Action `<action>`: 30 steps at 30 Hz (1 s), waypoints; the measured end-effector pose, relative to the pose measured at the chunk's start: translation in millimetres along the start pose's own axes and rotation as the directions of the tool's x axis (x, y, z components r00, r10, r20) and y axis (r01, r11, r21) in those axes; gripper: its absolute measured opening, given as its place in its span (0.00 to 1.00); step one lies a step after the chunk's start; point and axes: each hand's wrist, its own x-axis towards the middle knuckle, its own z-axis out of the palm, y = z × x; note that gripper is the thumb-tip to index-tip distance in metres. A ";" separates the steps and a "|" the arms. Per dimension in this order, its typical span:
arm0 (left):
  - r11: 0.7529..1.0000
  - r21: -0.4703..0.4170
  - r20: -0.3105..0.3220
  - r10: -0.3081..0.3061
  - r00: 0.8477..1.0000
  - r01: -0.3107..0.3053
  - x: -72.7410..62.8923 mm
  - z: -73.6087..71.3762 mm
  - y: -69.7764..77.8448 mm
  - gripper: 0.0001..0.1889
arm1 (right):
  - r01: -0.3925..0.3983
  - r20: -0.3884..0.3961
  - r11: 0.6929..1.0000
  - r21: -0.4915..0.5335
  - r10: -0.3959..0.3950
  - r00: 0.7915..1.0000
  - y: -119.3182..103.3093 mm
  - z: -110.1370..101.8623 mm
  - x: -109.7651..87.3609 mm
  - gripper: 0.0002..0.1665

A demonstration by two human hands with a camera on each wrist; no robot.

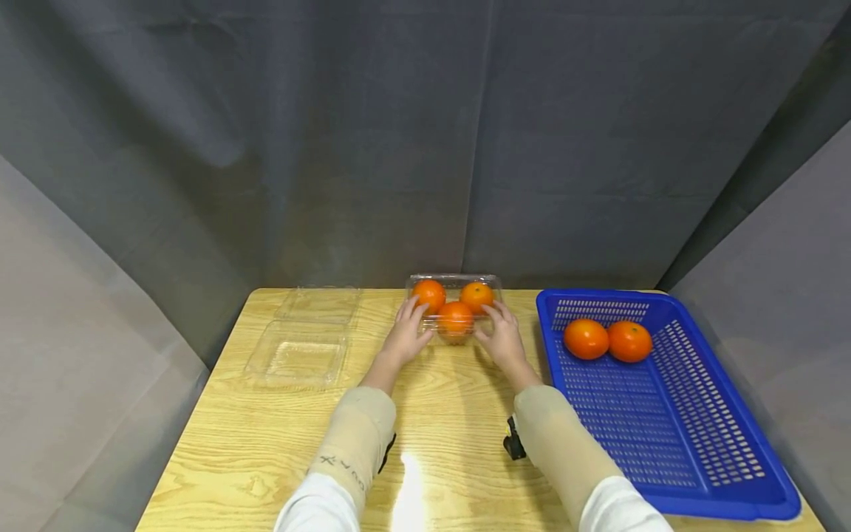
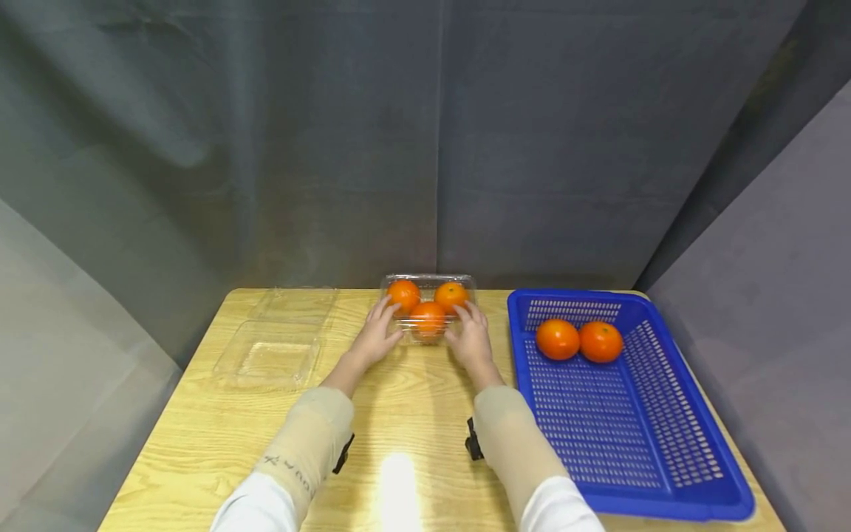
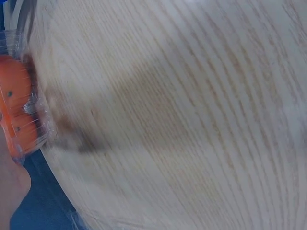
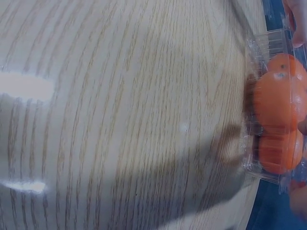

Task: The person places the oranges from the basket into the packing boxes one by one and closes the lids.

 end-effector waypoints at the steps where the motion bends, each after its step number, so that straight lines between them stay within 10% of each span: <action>1: 1.000 0.002 -0.001 -0.001 1.000 0.001 -0.5 0.3 0.1 0.31 | 0.000 0.001 1.000 -0.001 0.000 1.000 0.7 0.3 -0.1 0.31; 20: 0.997 0.074 -0.004 -0.004 1.000 0.004 -6.3 -3.1 0.0 0.30 | 0.058 0.003 0.997 -0.060 -0.058 0.998 0.3 0.8 -2.5 0.29; 30: 0.967 0.237 -0.167 0.137 0.976 -0.095 -22.2 -16.4 -9.4 0.19 | 0.208 -0.162 0.965 -0.163 -0.234 0.959 1.1 8.6 -8.5 0.24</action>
